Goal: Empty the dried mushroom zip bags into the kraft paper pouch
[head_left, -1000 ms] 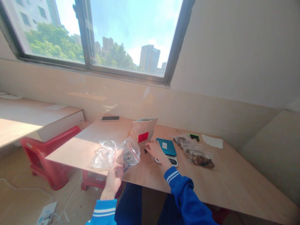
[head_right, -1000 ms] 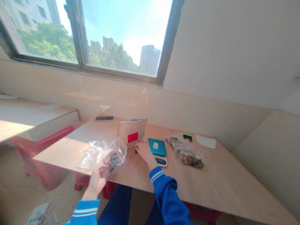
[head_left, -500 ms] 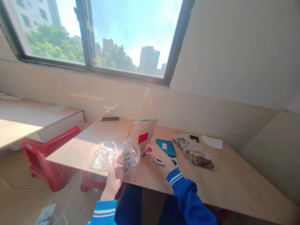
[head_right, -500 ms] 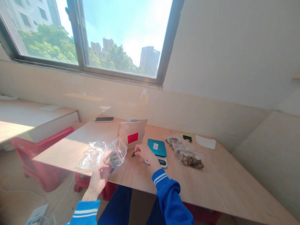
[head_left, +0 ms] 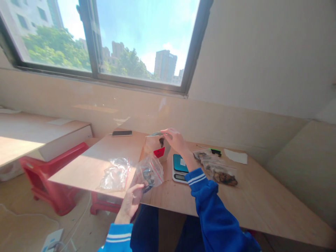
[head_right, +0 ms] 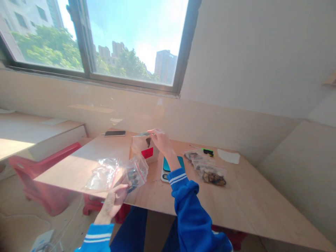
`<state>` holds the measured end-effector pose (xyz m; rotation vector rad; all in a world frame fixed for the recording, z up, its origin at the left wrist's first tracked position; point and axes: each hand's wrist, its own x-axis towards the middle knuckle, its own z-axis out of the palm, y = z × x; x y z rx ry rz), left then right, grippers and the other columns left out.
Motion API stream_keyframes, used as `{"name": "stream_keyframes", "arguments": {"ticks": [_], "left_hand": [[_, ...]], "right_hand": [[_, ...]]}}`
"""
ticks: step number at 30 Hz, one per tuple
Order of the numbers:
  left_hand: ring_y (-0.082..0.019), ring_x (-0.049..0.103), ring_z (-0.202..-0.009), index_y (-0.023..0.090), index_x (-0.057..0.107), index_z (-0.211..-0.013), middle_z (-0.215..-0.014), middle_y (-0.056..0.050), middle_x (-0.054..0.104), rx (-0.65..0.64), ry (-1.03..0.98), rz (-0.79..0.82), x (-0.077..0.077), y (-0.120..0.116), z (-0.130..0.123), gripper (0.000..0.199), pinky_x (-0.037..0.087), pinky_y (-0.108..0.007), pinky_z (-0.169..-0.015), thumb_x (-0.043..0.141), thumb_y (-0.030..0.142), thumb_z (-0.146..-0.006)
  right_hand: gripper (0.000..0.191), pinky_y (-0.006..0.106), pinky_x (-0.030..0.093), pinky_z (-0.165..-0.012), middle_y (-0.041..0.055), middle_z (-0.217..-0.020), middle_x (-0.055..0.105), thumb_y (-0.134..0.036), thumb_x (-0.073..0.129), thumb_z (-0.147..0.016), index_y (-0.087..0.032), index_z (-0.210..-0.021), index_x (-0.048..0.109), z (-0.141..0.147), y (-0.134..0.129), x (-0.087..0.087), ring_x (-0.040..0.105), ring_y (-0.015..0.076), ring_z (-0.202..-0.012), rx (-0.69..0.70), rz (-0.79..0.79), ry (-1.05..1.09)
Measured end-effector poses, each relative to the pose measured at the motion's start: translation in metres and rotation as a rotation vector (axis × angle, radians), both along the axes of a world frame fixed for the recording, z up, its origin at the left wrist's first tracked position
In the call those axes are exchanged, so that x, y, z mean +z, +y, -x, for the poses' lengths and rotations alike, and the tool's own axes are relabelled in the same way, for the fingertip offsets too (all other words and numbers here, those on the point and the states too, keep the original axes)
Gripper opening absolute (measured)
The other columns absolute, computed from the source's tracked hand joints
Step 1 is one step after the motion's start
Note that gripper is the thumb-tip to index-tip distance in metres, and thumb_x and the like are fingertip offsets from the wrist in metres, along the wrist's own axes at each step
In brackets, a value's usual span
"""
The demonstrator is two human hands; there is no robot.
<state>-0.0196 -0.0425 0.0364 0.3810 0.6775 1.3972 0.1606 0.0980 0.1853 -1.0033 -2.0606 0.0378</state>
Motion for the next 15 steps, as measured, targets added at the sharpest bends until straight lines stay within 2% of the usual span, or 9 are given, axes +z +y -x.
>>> {"name": "stream_keyframes", "arguments": {"ticks": [3,7,10,13,15], "left_hand": [[-0.021,0.071,-0.088,0.016,0.07,-0.102,-0.082,-0.003,0.077,0.003,0.005,-0.003,-0.001,0.0,-0.001,0.046,0.046,-0.033,-0.097,0.072,0.005,-0.057],[-0.021,0.068,-0.099,0.02,0.067,-0.11,-0.102,-0.003,0.075,0.03,-0.029,-0.055,-0.003,0.004,-0.001,0.056,0.043,-0.033,-0.1,0.072,0.006,-0.056],[-0.018,0.067,-0.098,0.02,0.065,-0.113,-0.108,-0.003,0.073,0.091,-0.059,-0.098,-0.004,0.007,0.006,0.058,0.045,-0.03,-0.097,0.069,0.005,-0.057],[-0.014,0.068,-0.088,0.019,0.065,-0.112,-0.102,-0.002,0.074,0.15,-0.071,-0.101,-0.006,0.008,0.014,0.054,0.048,-0.025,-0.089,0.066,0.005,-0.06],[-0.013,0.068,-0.082,0.019,0.065,-0.112,-0.098,-0.002,0.075,0.168,-0.079,-0.079,-0.009,0.009,0.017,0.054,0.05,-0.023,-0.083,0.064,0.005,-0.061]], "right_hand": [[0.025,0.038,0.041,-0.096,0.0071,-0.107,0.067,-0.017,0.047,-0.091,-0.022,-0.107,0.066,0.001,-0.005,-0.011,0.057,0.0215,-0.106,-0.041,-0.076,0.04],[0.024,0.035,0.045,-0.093,0.0082,-0.106,0.065,-0.016,0.047,-0.089,-0.02,-0.102,0.066,-0.002,-0.013,-0.028,0.058,0.0205,-0.104,0.018,-0.058,0.183],[0.022,0.033,0.049,-0.084,0.0076,-0.099,0.067,-0.016,0.046,-0.089,-0.018,-0.097,0.066,-0.008,-0.025,-0.056,0.062,0.0192,-0.093,0.018,0.133,0.247],[0.019,0.034,0.048,-0.086,0.0074,-0.1,0.068,-0.016,0.05,-0.087,-0.018,-0.095,0.067,-0.012,-0.046,-0.096,0.063,0.0197,-0.092,0.049,0.39,0.014],[0.016,0.035,0.046,-0.088,0.0085,-0.103,0.068,-0.018,0.057,-0.085,-0.018,-0.097,0.067,-0.011,-0.06,-0.12,0.061,0.0213,-0.096,0.076,0.489,-0.151]]}}
